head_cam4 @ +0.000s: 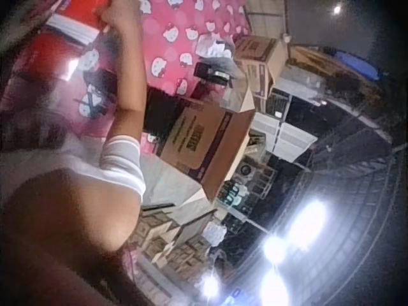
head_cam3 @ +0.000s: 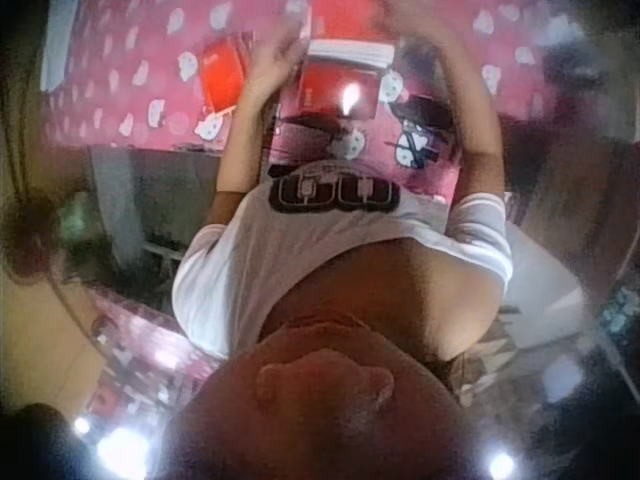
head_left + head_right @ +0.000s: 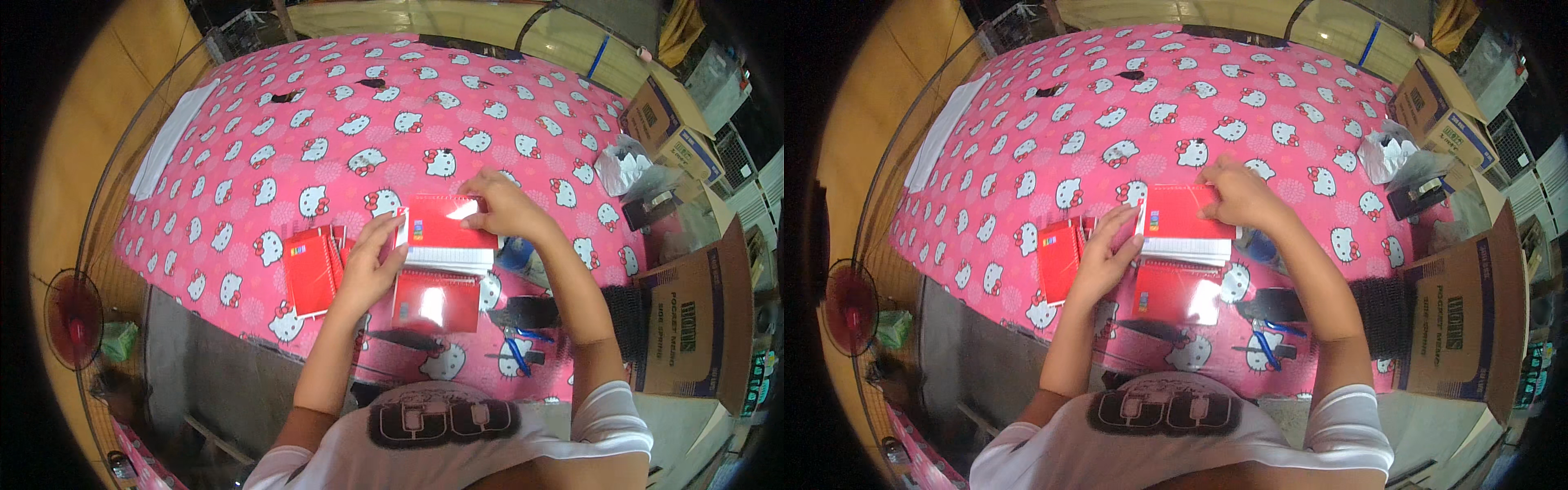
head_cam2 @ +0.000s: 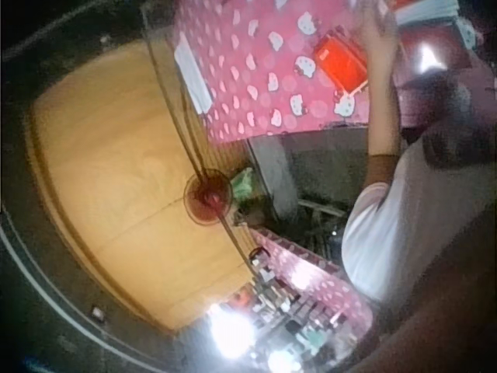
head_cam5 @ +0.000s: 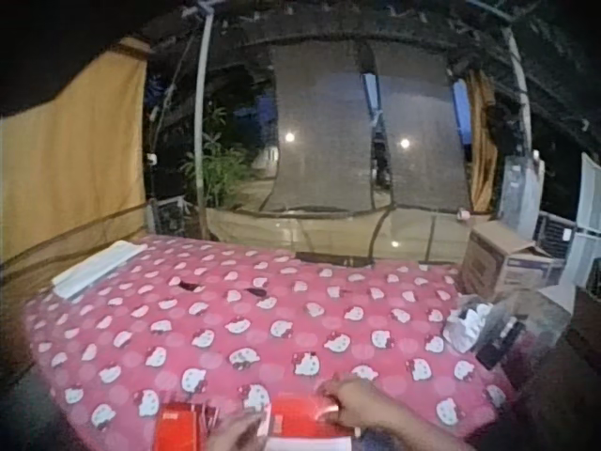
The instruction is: The person assembles notebooks by sliding a spiral binding onto a stack of pages and a red cover, then uses a tool to trim the binding.
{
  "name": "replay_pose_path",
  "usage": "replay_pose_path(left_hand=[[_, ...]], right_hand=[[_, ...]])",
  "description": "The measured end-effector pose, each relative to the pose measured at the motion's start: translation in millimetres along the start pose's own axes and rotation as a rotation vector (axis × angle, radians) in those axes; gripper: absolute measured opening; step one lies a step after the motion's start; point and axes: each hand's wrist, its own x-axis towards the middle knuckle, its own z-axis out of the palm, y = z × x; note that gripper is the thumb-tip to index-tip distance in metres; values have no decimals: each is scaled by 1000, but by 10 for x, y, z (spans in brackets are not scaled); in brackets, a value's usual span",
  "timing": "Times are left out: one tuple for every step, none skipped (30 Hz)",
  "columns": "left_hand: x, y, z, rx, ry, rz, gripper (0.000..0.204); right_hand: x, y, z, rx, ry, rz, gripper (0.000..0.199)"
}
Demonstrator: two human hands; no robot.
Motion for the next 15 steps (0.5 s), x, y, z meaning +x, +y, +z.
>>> replay_pose_path(left_hand=[[-43,-17,11,-11,19,-13,41],[-91,-28,14,-21,39,-26,41],[-128,-35,8,-33,54,-37,40],[-169,-31,-7,-68,43,-49,39],[-208,-16,-8,-114,47,-74,40],[-242,-5,-30,-158,60,-100,41],[-281,8,-47,-201,72,-126,42],[-320,26,-51,-201,72,-152,43],[-363,52,-28,-203,68,-179,45],[-400,77,-3,-204,64,-205,47],[-432,94,14,-206,58,-231,49],[-480,59,22,-262,78,-246,49],[-507,4,34,-317,98,-260,49],[-553,-29,37,-372,119,-274,48],[-593,-48,2,-432,166,-292,47]], right_hand=[[-33,-38,42,-64,94,-38,59],[-64,-70,78,-127,188,-77,59],[-91,-82,116,-189,283,-111,59],[-83,-39,121,-54,149,-75,60],[-30,28,92,81,16,-38,60],[2,-10,53,214,-118,-9,61],[-31,-62,58,191,-108,-23,61],[-69,-111,63,167,-98,-36,62],[-120,-164,63,143,-88,-45,62],[-128,-167,86,118,-84,-50,61],[-110,-148,116,93,-79,-54,61],[-124,-237,139,74,-83,-60,60],[-190,-319,167,-47,75,-92,57],[-293,-402,202,-169,232,-124,55],[-379,-595,161,-291,394,-163,52]])
